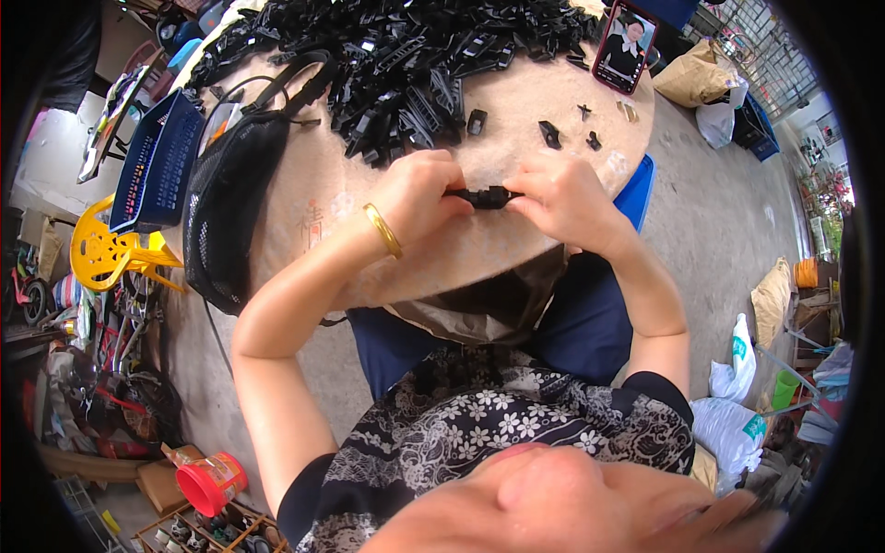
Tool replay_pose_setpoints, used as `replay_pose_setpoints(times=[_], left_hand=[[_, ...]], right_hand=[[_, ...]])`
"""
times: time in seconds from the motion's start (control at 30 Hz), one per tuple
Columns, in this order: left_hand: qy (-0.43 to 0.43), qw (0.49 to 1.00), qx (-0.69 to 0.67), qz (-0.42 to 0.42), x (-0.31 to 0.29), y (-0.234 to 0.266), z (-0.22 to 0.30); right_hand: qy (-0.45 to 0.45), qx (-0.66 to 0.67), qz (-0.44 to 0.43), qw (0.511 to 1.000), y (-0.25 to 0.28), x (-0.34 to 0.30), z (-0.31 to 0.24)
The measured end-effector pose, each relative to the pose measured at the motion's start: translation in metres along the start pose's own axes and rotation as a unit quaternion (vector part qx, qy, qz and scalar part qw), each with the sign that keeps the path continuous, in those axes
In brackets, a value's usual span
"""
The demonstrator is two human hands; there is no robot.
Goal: The person assembles plastic components by picking small parts from a pile, joining them together by hand, and placing the assembled pieces on the table.
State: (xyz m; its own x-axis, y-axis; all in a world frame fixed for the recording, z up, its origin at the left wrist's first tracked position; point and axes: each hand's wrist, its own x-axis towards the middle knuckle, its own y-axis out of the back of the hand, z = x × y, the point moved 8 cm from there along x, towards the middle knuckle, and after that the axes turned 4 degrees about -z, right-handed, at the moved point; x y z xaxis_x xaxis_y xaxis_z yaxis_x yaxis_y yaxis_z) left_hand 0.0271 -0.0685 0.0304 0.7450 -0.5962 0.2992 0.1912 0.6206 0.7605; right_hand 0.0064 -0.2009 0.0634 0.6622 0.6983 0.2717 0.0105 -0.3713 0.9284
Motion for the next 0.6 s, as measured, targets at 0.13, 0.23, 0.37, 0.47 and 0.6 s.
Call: replay_pose_setpoints(times=[0.13,0.23,0.37,0.47,0.6], left_hand=[[-0.018,1.0,-0.013,0.007,0.0,-0.007,0.007],[-0.011,0.999,-0.033,0.014,-0.002,-0.008,0.004],[-0.006,0.999,-0.043,-0.015,0.004,-0.006,0.005],[-0.022,0.991,-0.093,-0.094,0.007,-0.008,0.009],[-0.037,0.975,0.19,0.108,0.005,0.031,-0.001]], right_hand=[[0.013,0.009,-0.005,1.0,-0.013,0.004,-0.003],[0.02,0.016,0.014,1.0,-0.012,0.002,-0.004],[0.006,0.087,-0.013,0.996,-0.012,0.0,0.002],[-0.002,0.148,-0.112,0.983,-0.012,0.003,0.005],[0.009,0.227,-0.069,0.971,-0.01,0.013,0.013]])
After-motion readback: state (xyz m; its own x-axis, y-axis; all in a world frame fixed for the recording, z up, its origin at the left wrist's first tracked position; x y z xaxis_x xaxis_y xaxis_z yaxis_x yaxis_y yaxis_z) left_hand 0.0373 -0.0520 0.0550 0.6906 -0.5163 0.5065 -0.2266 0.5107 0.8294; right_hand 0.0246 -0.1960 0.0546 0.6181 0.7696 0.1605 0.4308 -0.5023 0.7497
